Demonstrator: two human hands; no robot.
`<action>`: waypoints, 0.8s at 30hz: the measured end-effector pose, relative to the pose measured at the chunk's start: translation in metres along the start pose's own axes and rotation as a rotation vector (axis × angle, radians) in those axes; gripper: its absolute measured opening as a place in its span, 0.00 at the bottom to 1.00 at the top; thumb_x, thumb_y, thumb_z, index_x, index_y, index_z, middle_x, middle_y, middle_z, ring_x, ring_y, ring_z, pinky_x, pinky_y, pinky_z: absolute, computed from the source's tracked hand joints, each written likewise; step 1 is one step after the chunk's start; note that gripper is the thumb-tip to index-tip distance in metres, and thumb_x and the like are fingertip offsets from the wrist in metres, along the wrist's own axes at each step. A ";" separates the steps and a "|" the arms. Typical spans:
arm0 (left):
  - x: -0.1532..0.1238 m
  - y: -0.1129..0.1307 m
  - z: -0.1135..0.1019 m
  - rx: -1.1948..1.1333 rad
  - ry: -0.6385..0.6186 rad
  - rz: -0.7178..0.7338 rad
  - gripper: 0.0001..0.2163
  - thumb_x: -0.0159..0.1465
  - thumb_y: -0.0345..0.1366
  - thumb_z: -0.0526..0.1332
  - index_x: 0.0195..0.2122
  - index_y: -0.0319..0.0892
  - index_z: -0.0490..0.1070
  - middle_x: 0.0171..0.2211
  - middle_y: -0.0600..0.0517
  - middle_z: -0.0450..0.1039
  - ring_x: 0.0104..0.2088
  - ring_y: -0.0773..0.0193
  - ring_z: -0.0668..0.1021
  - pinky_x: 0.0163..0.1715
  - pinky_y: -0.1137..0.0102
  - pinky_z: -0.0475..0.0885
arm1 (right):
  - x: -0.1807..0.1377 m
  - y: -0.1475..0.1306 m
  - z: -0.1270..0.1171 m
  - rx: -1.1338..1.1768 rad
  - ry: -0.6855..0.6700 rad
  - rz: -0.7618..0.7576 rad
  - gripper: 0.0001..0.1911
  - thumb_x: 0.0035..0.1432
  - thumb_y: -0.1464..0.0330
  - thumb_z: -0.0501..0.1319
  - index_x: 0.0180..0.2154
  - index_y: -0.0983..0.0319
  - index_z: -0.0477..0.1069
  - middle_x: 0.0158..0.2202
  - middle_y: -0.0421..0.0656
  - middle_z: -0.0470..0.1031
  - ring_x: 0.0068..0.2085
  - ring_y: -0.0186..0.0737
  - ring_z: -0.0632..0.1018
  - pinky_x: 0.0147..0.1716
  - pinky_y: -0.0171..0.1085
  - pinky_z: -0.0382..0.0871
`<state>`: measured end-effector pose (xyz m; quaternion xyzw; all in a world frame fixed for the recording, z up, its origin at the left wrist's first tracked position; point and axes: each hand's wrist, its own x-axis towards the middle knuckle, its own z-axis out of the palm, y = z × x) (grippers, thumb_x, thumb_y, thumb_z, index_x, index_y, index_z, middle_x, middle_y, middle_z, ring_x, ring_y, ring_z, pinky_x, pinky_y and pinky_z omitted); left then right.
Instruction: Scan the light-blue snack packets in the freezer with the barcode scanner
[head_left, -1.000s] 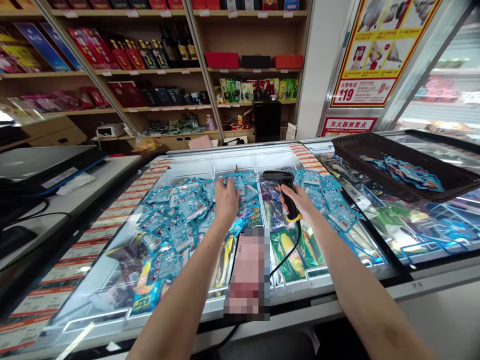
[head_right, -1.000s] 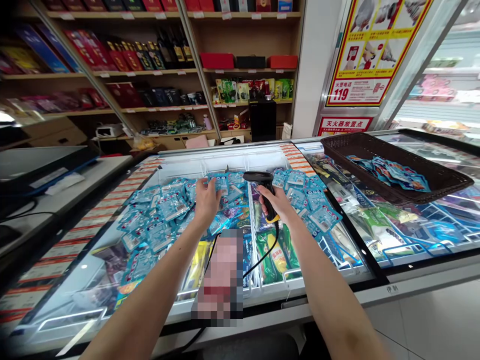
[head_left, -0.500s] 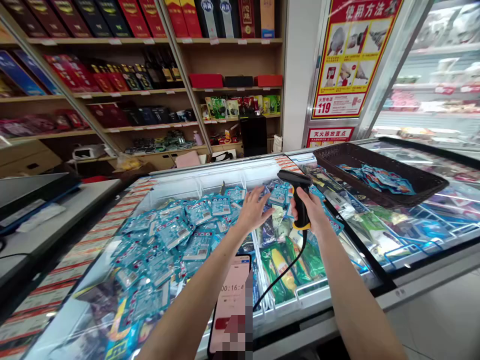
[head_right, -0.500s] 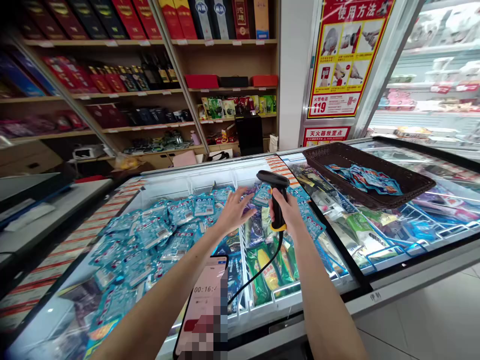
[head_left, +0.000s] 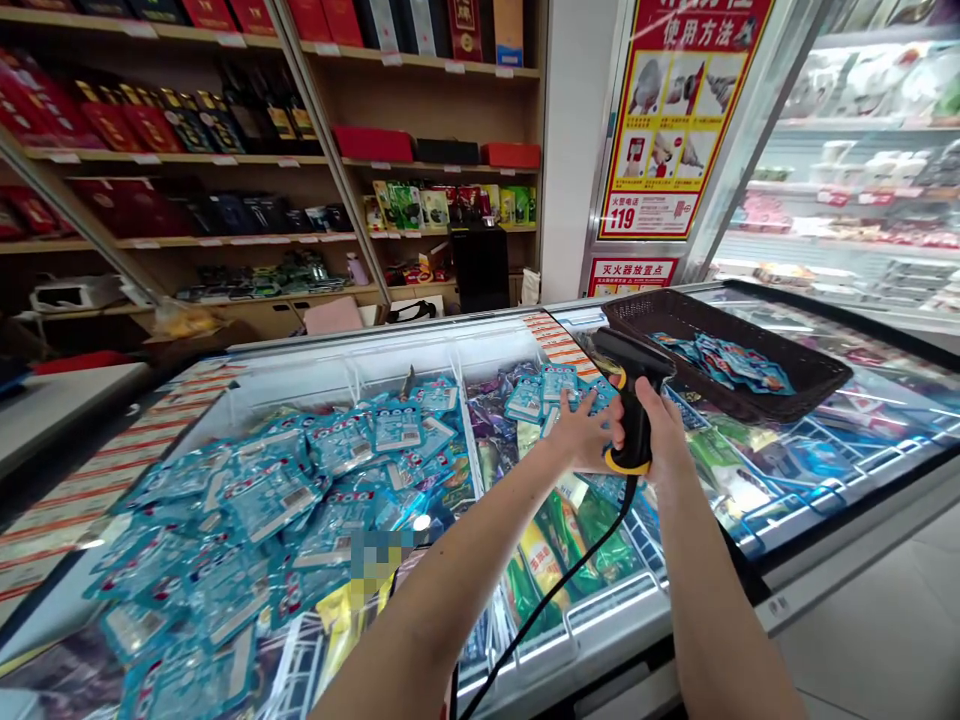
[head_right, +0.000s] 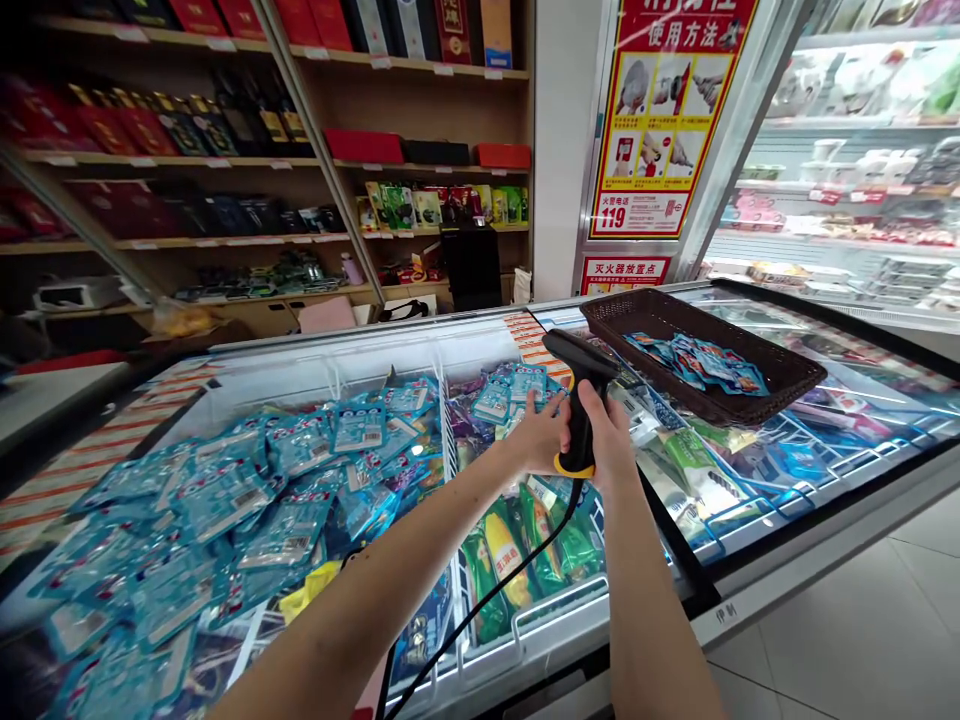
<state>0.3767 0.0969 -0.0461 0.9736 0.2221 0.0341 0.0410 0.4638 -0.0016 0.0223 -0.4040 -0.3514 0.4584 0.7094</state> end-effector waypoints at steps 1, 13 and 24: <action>-0.003 -0.004 -0.001 -0.001 -0.004 -0.016 0.34 0.58 0.62 0.57 0.65 0.58 0.60 0.71 0.50 0.50 0.69 0.33 0.46 0.59 0.29 0.32 | -0.001 -0.001 -0.001 -0.001 0.007 -0.004 0.26 0.52 0.47 0.66 0.42 0.60 0.71 0.24 0.36 0.69 0.17 0.29 0.68 0.13 0.31 0.64; -0.078 -0.036 -0.019 0.040 0.064 -0.159 0.38 0.57 0.70 0.48 0.65 0.60 0.60 0.68 0.52 0.56 0.66 0.40 0.58 0.63 0.37 0.38 | -0.005 0.002 0.002 -0.021 0.054 -0.002 0.25 0.52 0.49 0.67 0.41 0.62 0.71 0.23 0.36 0.68 0.17 0.28 0.67 0.12 0.29 0.62; -0.041 -0.075 -0.035 0.007 0.288 -0.648 0.34 0.64 0.64 0.40 0.66 0.56 0.59 0.72 0.50 0.43 0.70 0.34 0.40 0.61 0.32 0.35 | 0.003 0.016 0.008 -0.144 0.095 0.039 0.26 0.48 0.47 0.68 0.37 0.61 0.69 0.22 0.36 0.69 0.15 0.30 0.68 0.11 0.31 0.62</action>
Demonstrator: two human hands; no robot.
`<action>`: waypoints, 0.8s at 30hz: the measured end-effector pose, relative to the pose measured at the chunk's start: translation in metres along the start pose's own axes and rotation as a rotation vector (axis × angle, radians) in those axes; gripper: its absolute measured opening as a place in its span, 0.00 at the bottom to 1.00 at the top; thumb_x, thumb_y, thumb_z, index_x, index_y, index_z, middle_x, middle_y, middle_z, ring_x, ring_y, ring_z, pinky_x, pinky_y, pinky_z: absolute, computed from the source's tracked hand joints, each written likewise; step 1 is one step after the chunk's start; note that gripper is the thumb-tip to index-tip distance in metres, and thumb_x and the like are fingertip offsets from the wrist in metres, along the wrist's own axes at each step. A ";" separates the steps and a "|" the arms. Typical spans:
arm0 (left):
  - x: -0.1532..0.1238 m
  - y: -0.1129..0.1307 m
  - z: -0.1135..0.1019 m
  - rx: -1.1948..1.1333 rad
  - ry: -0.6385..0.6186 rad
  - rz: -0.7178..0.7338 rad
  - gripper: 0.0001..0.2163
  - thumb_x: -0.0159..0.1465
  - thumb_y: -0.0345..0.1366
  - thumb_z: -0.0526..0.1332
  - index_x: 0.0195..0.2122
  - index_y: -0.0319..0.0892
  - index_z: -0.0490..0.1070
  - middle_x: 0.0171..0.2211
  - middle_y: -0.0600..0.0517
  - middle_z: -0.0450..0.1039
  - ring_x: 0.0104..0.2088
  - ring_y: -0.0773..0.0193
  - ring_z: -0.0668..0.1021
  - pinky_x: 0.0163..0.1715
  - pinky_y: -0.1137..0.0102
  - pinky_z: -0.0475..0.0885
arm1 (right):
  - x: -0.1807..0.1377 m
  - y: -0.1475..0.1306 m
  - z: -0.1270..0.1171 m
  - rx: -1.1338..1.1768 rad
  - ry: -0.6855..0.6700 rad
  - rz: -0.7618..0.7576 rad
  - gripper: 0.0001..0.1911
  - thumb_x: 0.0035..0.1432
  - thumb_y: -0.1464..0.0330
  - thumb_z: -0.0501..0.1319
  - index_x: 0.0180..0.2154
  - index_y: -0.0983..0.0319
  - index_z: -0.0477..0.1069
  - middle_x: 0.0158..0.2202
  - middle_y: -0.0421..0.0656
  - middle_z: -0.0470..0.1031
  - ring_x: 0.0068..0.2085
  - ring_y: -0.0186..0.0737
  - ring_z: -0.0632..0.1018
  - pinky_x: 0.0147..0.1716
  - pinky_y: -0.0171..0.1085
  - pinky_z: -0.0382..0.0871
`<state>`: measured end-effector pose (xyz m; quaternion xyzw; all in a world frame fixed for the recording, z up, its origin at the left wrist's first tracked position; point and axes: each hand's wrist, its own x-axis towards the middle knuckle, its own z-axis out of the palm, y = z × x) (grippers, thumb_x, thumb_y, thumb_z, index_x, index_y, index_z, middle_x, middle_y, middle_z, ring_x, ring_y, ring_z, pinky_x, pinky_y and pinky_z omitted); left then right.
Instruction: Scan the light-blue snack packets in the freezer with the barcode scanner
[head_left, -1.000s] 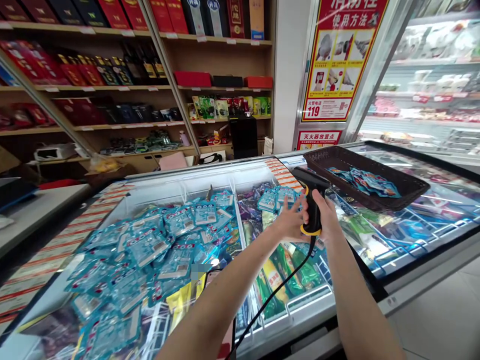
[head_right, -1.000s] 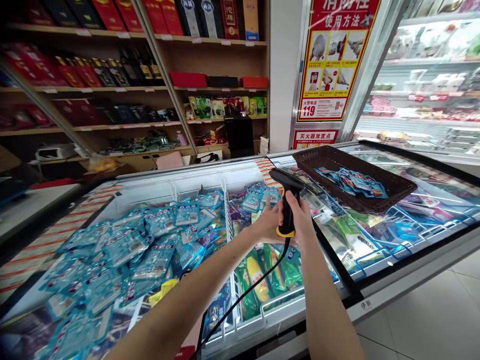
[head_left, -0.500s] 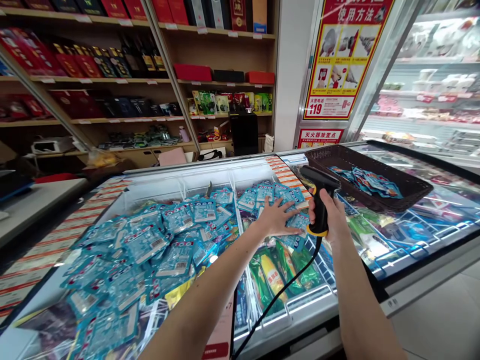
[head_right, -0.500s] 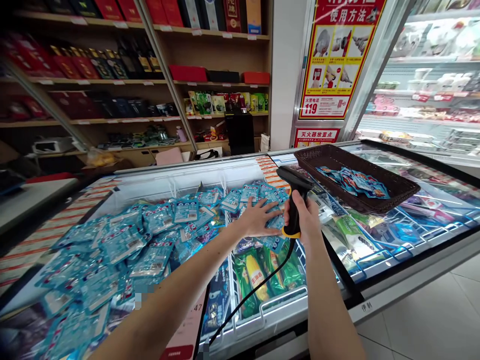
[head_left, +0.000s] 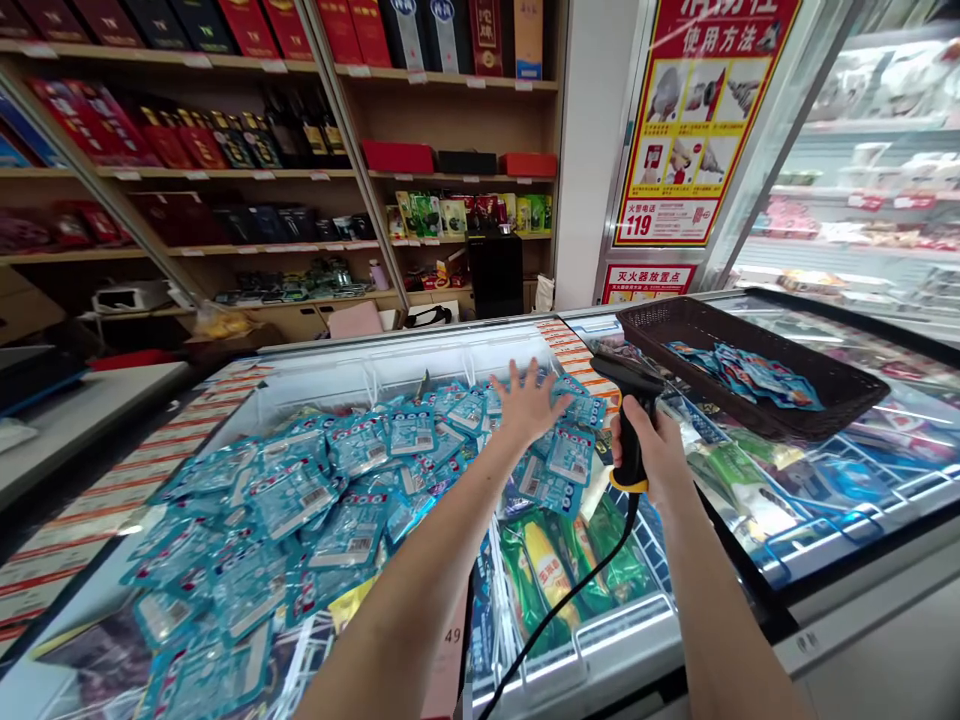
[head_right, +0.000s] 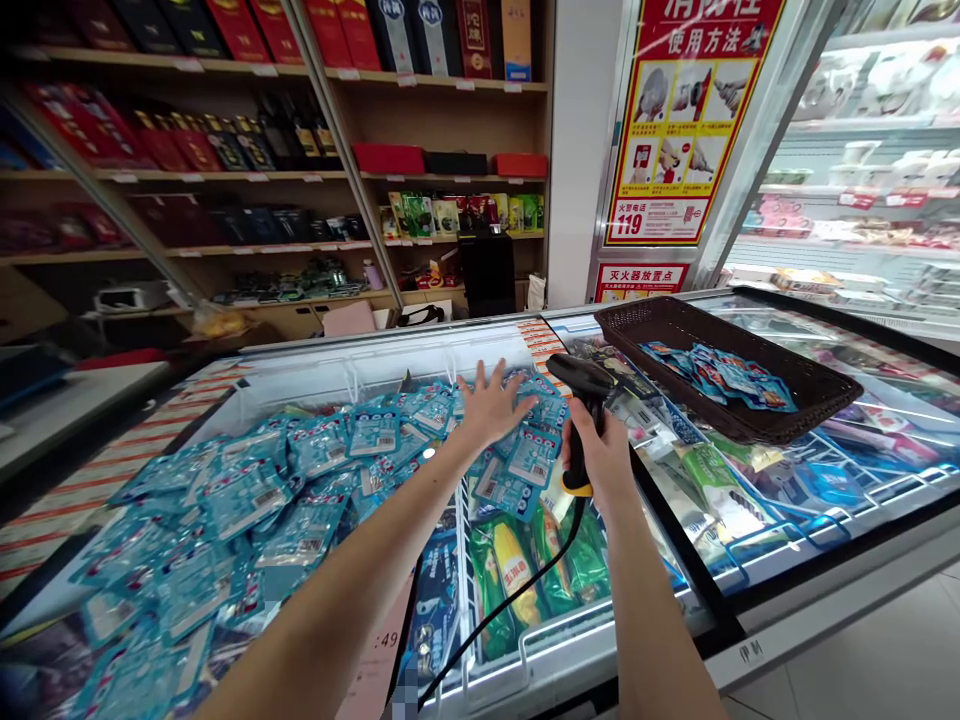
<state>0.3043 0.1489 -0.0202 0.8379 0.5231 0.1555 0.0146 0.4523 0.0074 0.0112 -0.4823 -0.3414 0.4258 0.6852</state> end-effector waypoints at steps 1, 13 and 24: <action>0.007 -0.007 0.001 0.007 0.006 -0.116 0.35 0.64 0.63 0.39 0.67 0.54 0.58 0.72 0.48 0.42 0.70 0.33 0.40 0.61 0.31 0.36 | 0.001 0.001 0.001 -0.007 0.002 0.005 0.26 0.48 0.47 0.68 0.37 0.61 0.69 0.22 0.36 0.69 0.16 0.31 0.68 0.11 0.31 0.62; -0.018 -0.033 0.006 -0.161 -0.090 -0.284 0.31 0.68 0.57 0.40 0.67 0.50 0.58 0.69 0.43 0.55 0.68 0.38 0.56 0.62 0.39 0.51 | -0.005 0.022 0.020 -0.131 -0.151 0.036 0.22 0.50 0.47 0.66 0.33 0.59 0.69 0.18 0.37 0.69 0.15 0.34 0.67 0.11 0.34 0.61; -0.044 -0.089 -0.015 -0.182 0.019 -0.282 0.21 0.62 0.44 0.61 0.52 0.37 0.71 0.53 0.37 0.71 0.57 0.48 0.72 0.53 0.62 0.66 | -0.010 0.047 0.036 -0.203 -0.312 0.055 0.24 0.51 0.45 0.64 0.25 0.58 0.65 0.16 0.36 0.66 0.14 0.34 0.67 0.12 0.34 0.62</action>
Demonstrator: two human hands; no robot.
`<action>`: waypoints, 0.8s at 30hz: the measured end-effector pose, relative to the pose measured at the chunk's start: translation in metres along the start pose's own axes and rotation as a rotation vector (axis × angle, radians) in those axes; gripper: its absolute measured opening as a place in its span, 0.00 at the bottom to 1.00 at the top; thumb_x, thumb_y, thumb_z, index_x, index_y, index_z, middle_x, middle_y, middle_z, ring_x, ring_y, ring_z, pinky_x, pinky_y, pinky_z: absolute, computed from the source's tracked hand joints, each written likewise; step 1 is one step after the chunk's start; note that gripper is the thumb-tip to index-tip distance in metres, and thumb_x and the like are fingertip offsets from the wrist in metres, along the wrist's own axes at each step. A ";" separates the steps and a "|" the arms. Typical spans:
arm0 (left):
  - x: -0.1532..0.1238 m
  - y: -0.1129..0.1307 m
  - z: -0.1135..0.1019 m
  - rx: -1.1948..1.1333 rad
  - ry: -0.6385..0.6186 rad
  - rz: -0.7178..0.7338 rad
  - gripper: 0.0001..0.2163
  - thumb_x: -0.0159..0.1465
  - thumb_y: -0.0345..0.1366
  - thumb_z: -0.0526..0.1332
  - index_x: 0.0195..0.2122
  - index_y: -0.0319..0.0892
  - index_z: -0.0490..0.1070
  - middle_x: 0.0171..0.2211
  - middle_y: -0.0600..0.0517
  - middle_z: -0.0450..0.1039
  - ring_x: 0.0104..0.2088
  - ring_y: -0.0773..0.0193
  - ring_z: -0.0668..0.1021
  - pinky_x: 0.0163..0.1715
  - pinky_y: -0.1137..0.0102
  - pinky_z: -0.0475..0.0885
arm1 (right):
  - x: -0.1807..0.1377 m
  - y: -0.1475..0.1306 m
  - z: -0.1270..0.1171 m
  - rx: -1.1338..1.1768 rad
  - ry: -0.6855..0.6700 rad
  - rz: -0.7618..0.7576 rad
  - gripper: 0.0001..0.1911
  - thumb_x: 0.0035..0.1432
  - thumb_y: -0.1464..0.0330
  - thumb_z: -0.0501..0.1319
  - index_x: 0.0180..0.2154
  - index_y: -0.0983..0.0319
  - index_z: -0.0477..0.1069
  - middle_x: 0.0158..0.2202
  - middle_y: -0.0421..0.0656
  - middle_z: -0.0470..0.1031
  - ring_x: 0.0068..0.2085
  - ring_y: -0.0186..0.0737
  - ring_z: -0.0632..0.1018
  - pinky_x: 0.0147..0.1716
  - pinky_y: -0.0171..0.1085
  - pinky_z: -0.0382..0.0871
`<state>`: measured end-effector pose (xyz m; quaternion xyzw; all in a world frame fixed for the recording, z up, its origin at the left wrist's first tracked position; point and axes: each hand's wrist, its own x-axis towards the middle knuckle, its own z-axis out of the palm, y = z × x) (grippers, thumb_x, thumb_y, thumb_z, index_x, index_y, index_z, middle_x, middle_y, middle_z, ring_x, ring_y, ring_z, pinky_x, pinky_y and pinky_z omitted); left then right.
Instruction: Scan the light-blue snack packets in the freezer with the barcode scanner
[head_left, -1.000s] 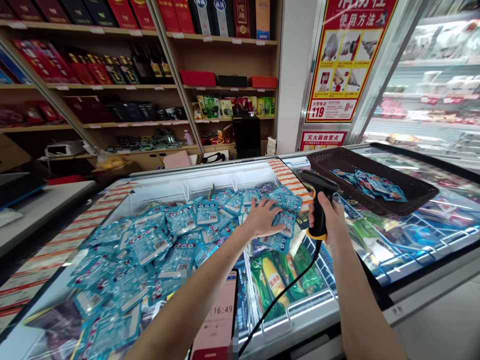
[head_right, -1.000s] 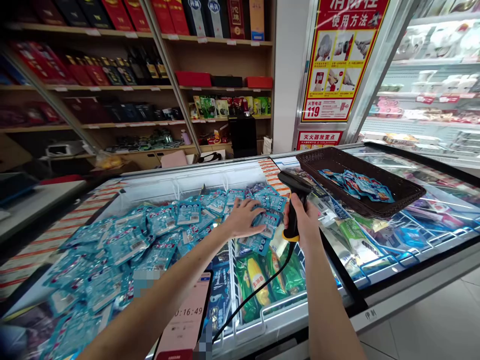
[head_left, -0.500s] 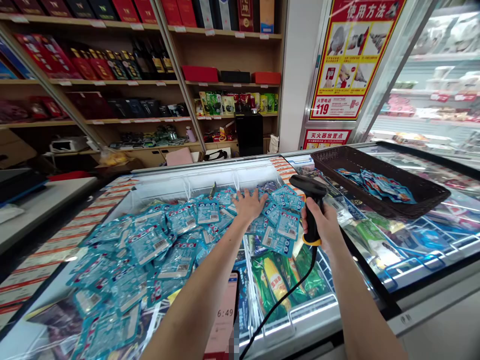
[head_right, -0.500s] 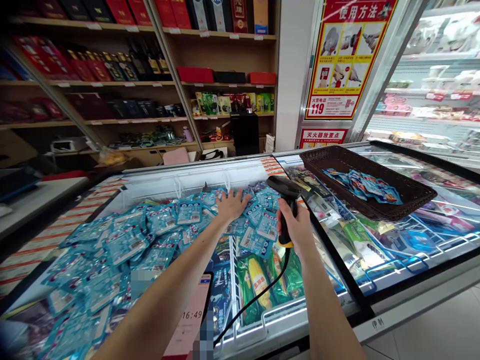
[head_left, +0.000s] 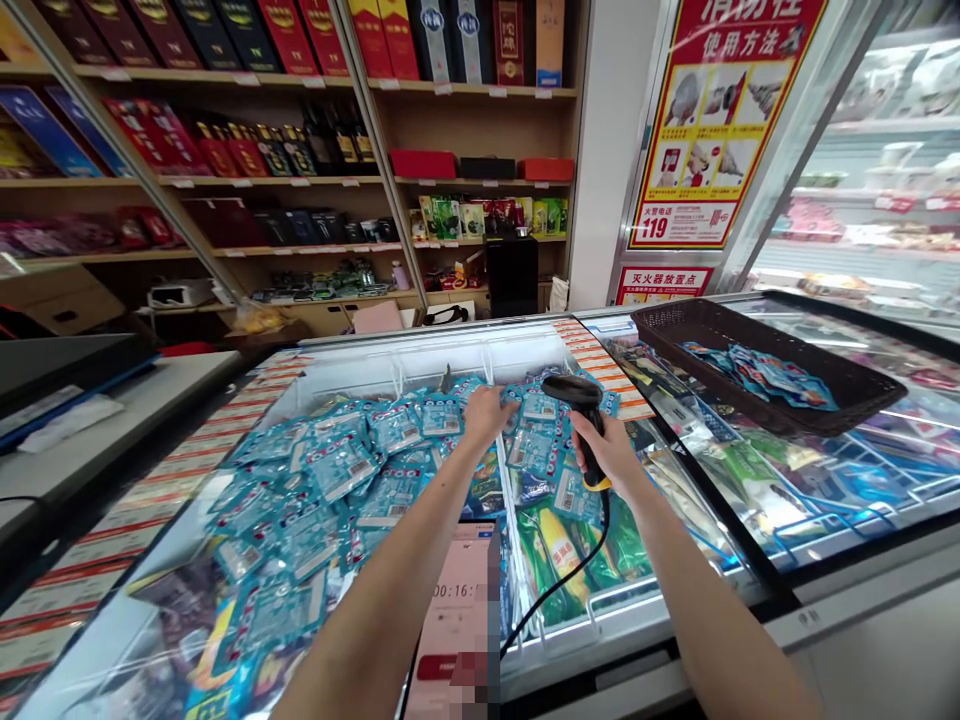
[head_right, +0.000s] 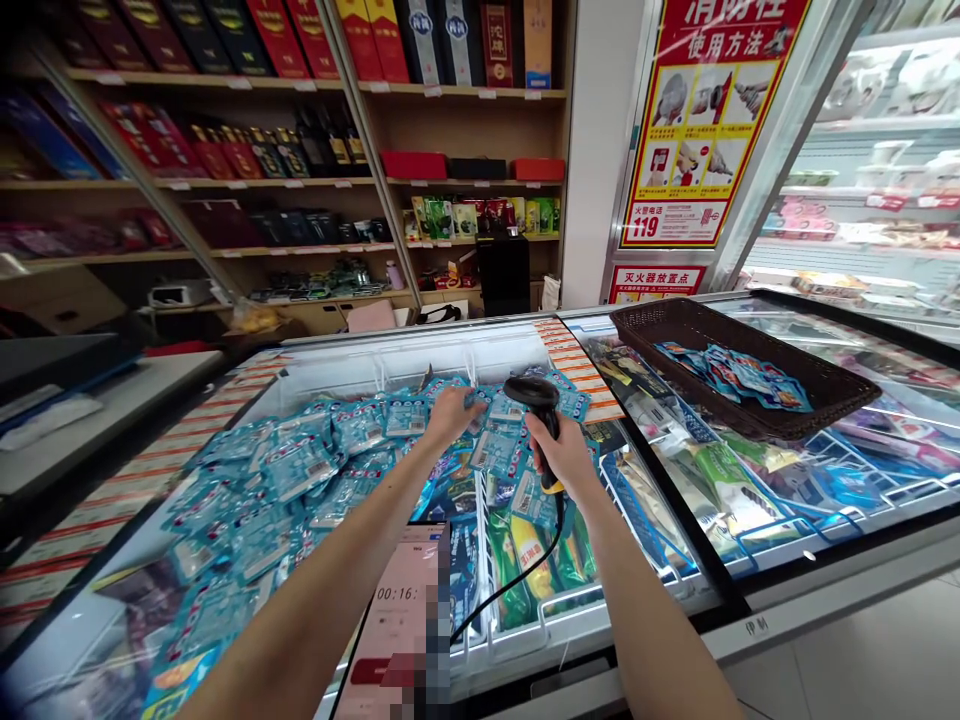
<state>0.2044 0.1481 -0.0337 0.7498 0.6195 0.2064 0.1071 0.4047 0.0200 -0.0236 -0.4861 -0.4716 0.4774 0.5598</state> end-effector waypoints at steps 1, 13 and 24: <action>-0.001 0.000 0.001 -0.015 0.012 0.004 0.22 0.63 0.45 0.60 0.53 0.37 0.69 0.53 0.37 0.71 0.56 0.49 0.72 0.53 0.62 0.66 | -0.001 0.001 0.001 -0.003 -0.007 -0.004 0.24 0.51 0.45 0.65 0.25 0.58 0.65 0.17 0.37 0.67 0.15 0.34 0.68 0.12 0.34 0.62; -0.054 -0.071 -0.040 -0.751 0.394 -0.139 0.17 0.60 0.42 0.62 0.46 0.43 0.58 0.26 0.59 0.59 0.24 0.69 0.64 0.25 0.73 0.60 | -0.016 -0.009 0.035 -0.119 -0.224 -0.043 0.22 0.56 0.47 0.62 0.26 0.59 0.66 0.16 0.38 0.69 0.15 0.34 0.68 0.14 0.34 0.62; -0.091 -0.109 -0.041 -1.045 0.440 -0.213 0.25 0.55 0.44 0.66 0.51 0.46 0.60 0.25 0.61 0.46 0.22 0.72 0.60 0.23 0.76 0.61 | -0.017 -0.006 0.094 -0.204 -0.352 -0.074 0.22 0.57 0.46 0.60 0.30 0.59 0.66 0.17 0.36 0.68 0.14 0.33 0.69 0.13 0.33 0.61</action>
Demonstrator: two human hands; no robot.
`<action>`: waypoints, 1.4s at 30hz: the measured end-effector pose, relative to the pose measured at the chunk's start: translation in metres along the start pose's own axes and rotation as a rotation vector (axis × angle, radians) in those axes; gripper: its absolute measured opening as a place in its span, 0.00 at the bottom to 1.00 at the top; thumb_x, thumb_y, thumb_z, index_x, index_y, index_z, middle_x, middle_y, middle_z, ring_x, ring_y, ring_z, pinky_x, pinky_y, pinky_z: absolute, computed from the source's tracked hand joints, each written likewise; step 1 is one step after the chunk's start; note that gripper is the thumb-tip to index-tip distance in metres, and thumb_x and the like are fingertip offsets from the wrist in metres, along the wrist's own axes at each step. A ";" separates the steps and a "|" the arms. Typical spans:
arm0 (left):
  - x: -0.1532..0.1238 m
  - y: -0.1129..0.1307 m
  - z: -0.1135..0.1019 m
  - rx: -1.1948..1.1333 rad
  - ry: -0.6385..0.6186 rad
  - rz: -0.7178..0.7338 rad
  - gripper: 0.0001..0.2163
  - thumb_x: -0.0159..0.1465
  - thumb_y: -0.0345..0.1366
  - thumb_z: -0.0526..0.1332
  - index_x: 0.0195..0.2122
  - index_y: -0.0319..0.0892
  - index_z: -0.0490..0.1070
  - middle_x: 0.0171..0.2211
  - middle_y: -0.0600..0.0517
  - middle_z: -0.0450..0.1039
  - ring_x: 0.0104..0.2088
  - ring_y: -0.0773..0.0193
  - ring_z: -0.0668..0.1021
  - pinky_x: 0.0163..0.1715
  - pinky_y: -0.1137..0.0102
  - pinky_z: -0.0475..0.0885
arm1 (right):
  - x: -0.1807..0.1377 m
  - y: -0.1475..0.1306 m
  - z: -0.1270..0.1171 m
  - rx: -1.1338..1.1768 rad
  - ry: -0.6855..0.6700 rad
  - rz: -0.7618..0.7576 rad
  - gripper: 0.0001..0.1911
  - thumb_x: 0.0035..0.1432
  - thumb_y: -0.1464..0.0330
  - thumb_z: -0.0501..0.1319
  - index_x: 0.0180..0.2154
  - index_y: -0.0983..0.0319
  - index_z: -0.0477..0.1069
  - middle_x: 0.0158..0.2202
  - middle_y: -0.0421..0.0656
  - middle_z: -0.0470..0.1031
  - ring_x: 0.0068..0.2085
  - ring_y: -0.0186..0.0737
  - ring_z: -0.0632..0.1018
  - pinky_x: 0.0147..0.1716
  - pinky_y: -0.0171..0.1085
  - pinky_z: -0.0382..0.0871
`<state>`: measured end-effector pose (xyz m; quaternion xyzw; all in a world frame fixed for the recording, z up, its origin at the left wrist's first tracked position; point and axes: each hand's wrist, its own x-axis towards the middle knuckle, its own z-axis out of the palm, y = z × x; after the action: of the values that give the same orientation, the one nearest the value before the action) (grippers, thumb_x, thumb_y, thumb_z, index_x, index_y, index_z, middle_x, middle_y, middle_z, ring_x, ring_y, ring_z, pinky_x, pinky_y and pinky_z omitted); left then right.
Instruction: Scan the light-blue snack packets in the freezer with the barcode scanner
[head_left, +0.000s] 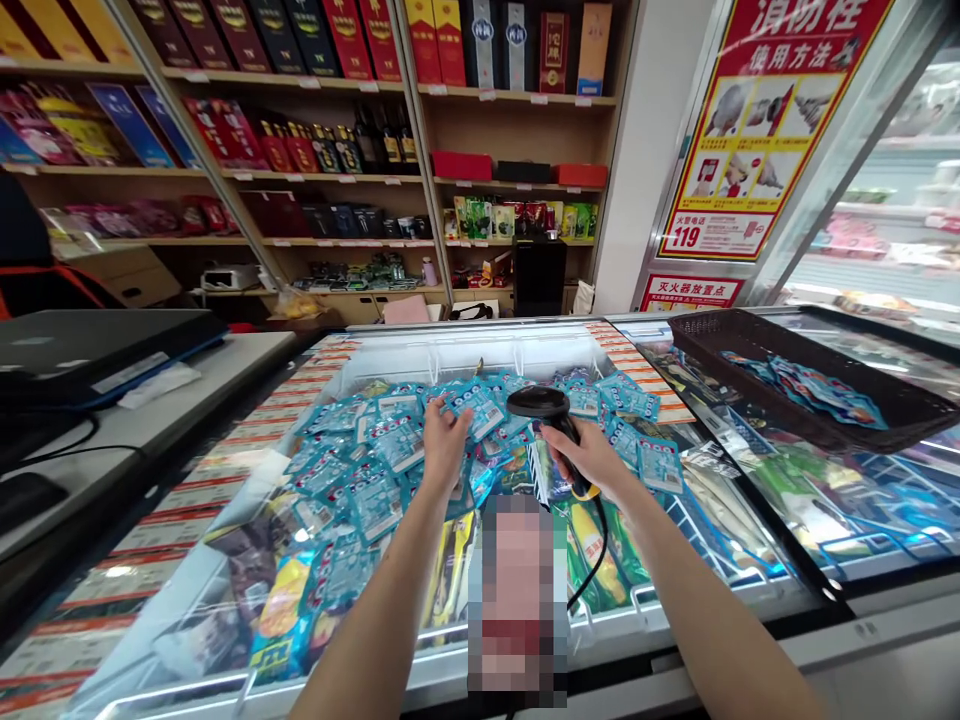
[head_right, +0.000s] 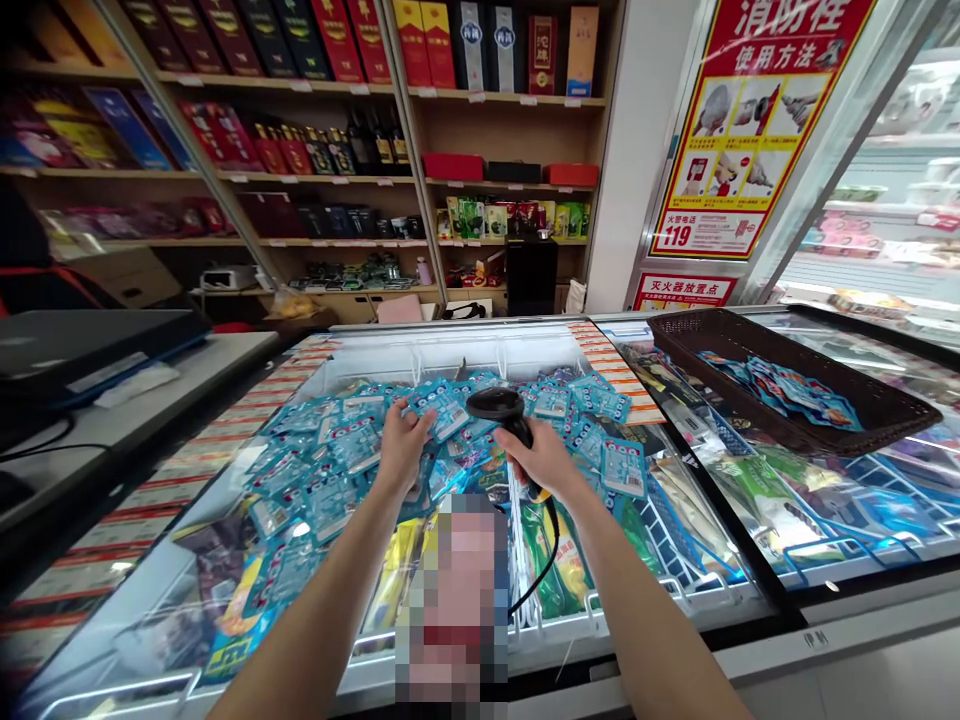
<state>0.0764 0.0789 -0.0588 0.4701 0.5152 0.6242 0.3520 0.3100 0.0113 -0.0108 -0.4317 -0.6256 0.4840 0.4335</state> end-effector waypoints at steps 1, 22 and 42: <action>0.001 -0.001 0.000 0.000 -0.008 0.002 0.24 0.56 0.44 0.65 0.51 0.45 0.60 0.25 0.61 0.47 0.22 0.72 0.60 0.23 0.76 0.62 | -0.001 0.002 0.000 0.013 -0.010 0.015 0.23 0.57 0.46 0.60 0.29 0.59 0.66 0.17 0.36 0.68 0.14 0.33 0.68 0.13 0.33 0.61; -0.001 -0.005 -0.001 0.014 -0.015 -0.003 0.24 0.57 0.43 0.65 0.52 0.46 0.59 0.26 0.61 0.46 0.22 0.72 0.60 0.24 0.76 0.60 | -0.015 0.004 0.004 -0.153 -0.126 -0.048 0.20 0.60 0.49 0.59 0.33 0.59 0.65 0.20 0.37 0.71 0.15 0.35 0.70 0.17 0.34 0.62; -0.003 0.012 0.001 0.633 0.109 0.295 0.26 0.64 0.36 0.58 0.63 0.37 0.59 0.47 0.39 0.70 0.46 0.51 0.75 0.48 0.57 0.70 | -0.009 0.006 -0.010 0.035 0.066 0.088 0.24 0.55 0.45 0.61 0.28 0.59 0.63 0.18 0.37 0.68 0.16 0.34 0.69 0.14 0.34 0.63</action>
<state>0.0783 0.0741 -0.0479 0.5911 0.6278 0.5019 0.0669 0.3227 0.0060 -0.0160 -0.4671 -0.5828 0.4989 0.4395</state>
